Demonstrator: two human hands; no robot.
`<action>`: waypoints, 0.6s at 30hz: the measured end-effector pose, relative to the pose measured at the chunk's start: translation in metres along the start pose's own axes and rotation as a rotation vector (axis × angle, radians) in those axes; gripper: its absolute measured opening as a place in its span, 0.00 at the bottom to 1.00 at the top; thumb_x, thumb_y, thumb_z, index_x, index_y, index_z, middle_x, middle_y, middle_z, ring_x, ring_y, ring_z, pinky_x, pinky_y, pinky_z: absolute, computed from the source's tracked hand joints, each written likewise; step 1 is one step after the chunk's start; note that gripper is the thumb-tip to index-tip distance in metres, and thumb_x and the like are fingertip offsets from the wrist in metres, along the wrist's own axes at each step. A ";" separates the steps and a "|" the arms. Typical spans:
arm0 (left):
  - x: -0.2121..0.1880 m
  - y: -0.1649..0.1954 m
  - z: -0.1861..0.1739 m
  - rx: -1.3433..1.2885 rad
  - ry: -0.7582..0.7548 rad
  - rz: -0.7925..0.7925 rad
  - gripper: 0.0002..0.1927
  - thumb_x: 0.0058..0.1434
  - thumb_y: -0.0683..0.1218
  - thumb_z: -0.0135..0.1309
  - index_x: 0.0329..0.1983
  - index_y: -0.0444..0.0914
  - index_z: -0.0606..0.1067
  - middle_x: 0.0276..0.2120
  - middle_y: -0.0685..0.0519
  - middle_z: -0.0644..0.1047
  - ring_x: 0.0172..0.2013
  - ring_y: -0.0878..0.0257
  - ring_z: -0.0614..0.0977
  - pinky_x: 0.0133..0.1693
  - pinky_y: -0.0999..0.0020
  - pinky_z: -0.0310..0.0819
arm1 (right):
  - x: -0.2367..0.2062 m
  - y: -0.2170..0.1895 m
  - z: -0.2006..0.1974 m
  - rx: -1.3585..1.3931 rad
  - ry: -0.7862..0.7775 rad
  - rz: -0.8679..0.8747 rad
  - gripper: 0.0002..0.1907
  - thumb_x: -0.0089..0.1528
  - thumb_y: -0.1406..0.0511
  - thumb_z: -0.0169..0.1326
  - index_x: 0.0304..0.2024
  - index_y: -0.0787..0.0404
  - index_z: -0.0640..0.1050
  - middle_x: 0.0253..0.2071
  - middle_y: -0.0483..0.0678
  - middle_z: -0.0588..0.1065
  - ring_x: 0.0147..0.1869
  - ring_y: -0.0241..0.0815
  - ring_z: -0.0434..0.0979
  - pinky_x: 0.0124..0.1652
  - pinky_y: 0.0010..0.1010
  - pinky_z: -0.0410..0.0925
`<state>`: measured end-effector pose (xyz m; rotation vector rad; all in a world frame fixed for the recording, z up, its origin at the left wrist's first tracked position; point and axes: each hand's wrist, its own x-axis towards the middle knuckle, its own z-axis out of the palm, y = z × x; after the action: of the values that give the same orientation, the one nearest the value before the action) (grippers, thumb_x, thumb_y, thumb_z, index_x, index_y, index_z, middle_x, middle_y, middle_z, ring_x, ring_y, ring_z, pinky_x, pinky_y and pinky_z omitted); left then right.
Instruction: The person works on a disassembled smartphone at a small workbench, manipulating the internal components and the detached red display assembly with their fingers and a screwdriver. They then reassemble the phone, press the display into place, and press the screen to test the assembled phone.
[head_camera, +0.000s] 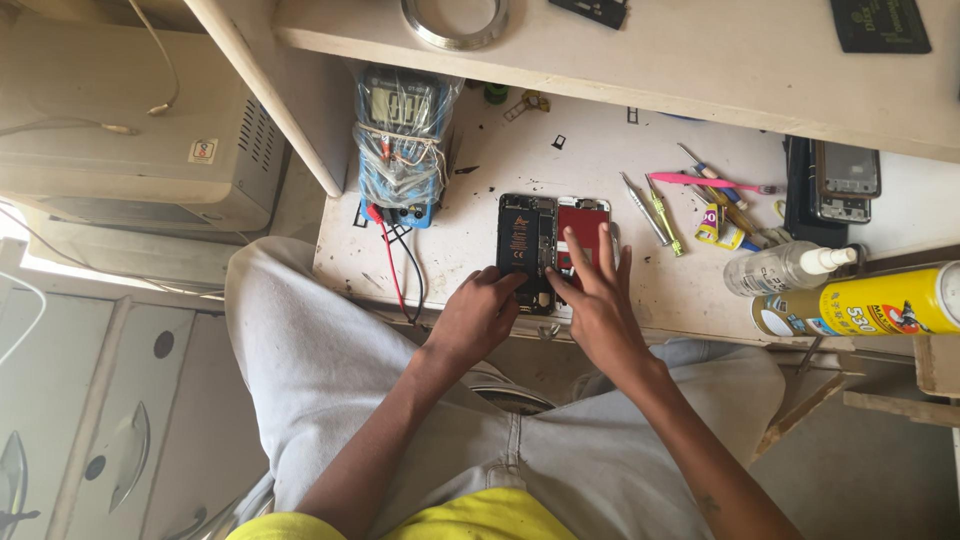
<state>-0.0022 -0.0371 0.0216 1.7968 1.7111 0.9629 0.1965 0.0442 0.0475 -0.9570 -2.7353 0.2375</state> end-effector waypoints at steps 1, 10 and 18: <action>0.000 0.000 0.000 -0.001 -0.006 -0.010 0.21 0.58 0.39 0.52 0.56 0.35 0.75 0.38 0.37 0.77 0.41 0.41 0.79 0.48 0.50 0.74 | -0.002 0.002 0.001 0.043 0.017 0.006 0.30 0.52 0.81 0.53 0.55 0.58 0.81 0.78 0.56 0.50 0.82 0.70 0.38 0.70 0.72 0.41; 0.001 0.000 0.000 -0.003 0.001 -0.010 0.21 0.58 0.39 0.52 0.56 0.36 0.75 0.37 0.37 0.77 0.41 0.41 0.80 0.47 0.50 0.74 | -0.010 0.011 0.018 0.237 0.028 0.068 0.33 0.55 0.82 0.48 0.60 0.54 0.79 0.80 0.53 0.46 0.82 0.71 0.31 0.70 0.70 0.38; 0.000 0.001 -0.002 -0.008 0.003 0.002 0.21 0.57 0.39 0.53 0.56 0.35 0.75 0.37 0.37 0.77 0.41 0.41 0.79 0.47 0.50 0.74 | -0.006 0.001 0.012 0.020 -0.006 0.009 0.32 0.51 0.81 0.52 0.58 0.60 0.79 0.79 0.53 0.48 0.82 0.70 0.35 0.70 0.73 0.40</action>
<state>-0.0029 -0.0370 0.0233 1.7929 1.7053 0.9730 0.1984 0.0406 0.0353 -0.9655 -2.7292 0.2686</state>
